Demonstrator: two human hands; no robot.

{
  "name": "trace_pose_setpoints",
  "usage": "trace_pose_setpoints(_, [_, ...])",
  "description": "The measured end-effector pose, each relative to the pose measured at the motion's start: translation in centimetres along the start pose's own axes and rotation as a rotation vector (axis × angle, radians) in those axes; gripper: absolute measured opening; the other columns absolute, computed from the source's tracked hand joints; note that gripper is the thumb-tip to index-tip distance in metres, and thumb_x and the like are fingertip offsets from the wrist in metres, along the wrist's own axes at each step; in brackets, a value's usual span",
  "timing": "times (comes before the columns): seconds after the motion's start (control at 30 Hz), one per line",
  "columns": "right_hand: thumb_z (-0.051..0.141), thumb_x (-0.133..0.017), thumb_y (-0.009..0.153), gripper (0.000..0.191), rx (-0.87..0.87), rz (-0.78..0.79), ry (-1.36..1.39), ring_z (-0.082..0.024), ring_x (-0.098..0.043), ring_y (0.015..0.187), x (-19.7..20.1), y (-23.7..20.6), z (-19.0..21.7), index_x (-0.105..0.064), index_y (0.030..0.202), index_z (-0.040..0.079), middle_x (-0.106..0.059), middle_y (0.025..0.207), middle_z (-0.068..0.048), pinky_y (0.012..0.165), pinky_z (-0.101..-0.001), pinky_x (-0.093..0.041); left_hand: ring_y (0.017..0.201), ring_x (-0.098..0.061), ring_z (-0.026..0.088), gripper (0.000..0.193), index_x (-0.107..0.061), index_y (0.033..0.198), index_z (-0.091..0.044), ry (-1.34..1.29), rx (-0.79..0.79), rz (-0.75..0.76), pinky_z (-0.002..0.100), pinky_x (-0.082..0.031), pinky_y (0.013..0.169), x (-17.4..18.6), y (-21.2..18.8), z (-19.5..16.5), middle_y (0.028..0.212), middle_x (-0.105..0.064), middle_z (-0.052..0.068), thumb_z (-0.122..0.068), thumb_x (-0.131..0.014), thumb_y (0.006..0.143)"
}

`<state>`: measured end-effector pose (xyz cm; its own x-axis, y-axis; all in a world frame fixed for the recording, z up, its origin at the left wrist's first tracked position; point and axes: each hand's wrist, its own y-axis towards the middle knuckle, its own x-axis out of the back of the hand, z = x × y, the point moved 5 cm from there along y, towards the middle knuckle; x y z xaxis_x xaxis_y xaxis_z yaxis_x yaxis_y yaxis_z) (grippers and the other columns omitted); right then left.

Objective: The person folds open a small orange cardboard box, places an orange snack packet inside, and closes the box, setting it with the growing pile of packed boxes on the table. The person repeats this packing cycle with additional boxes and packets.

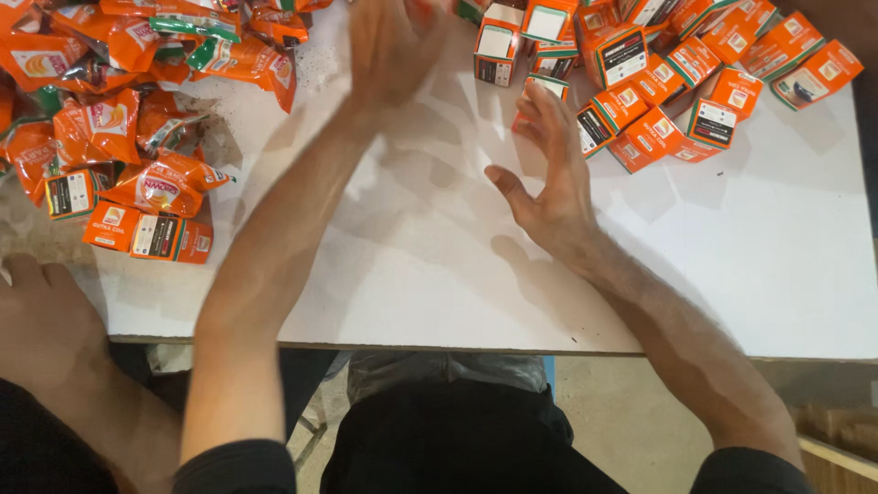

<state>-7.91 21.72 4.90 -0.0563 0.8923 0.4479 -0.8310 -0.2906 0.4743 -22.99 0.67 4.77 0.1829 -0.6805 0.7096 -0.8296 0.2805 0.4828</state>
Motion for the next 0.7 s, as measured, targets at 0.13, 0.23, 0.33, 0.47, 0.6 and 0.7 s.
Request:
trace_pose_setpoints(0.13, [0.006,-0.079,0.097,0.087,0.037,0.041,0.141,-0.034,-0.040,0.146,-0.7,-0.2,0.0,-0.018,0.159,0.001,-0.033,0.156,-0.021,0.120,-0.0441,-0.039,0.114,-0.065,0.030,0.075,-0.026,0.151,0.006,-0.583,-0.140,0.194,0.041,-0.052,0.098,0.3,-8.0,-6.9,0.125,-0.063,0.019,-0.027,-0.071,0.101])
trace_pose_setpoints(0.23, [0.003,-0.073,0.097,0.065,-0.173,0.214,0.255,-0.027,-0.060,0.136,-2.7,-0.8,-0.6,-0.040,0.153,0.002,-0.061,0.139,-0.015,0.115,-0.0400,-0.049,0.118,-0.064,0.031,0.061,-0.041,0.149,0.004,-0.522,0.031,0.362,0.041,-0.052,0.105,1.7,-11.5,-6.3,0.124,-0.063,0.018,-0.027,-0.065,0.103])
trace_pose_setpoints(0.33, [0.011,-0.072,0.102,0.050,-0.243,0.213,0.208,-0.026,-0.065,0.129,-3.6,-1.2,-0.2,-0.047,0.144,0.001,-0.066,0.131,-0.014,0.109,-0.0375,-0.052,0.129,-0.056,0.031,0.054,-0.051,0.146,0.002,-0.204,-0.030,0.303,0.046,-0.044,0.111,6.8,-11.0,-2.7,0.132,-0.062,0.021,-0.019,-0.068,0.098])
trace_pose_setpoints(0.47, [0.017,-0.075,0.101,0.054,-0.097,0.168,-0.029,-0.034,-0.062,0.119,-3.6,-0.8,2.0,-0.044,0.142,-0.001,-0.057,0.128,-0.019,0.099,-0.0407,-0.052,0.133,-0.051,0.034,0.066,-0.059,0.144,-0.012,0.876,-0.308,0.144,0.051,-0.047,0.106,12.9,-9.6,1.9,0.137,-0.062,0.019,-0.016,-0.072,0.080])
trace_pose_setpoints(0.6, [0.017,-0.070,0.101,0.064,-0.061,0.163,-0.054,-0.037,-0.061,0.114,-3.7,-0.2,3.8,-0.038,0.151,-0.004,-0.049,0.128,-0.022,0.095,-0.0427,-0.053,0.118,-0.056,0.043,0.056,-0.064,0.131,-0.009,0.980,-0.280,0.121,0.049,-0.056,0.079,10.7,-10.8,3.0,0.130,-0.063,0.031,-0.018,-0.073,0.076])
trace_pose_setpoints(0.7, [0.014,-0.074,0.099,0.069,-0.035,0.211,-0.143,-0.041,-0.057,0.119,-3.8,-0.1,4.0,-0.035,0.153,-0.005,-0.048,0.133,-0.023,0.096,-0.0452,-0.050,0.106,-0.062,0.040,0.031,-0.066,0.120,-0.004,0.944,-0.090,0.387,0.045,-0.058,0.068,7.4,-11.6,2.7,0.107,-0.066,0.019,-0.017,-0.072,0.093])
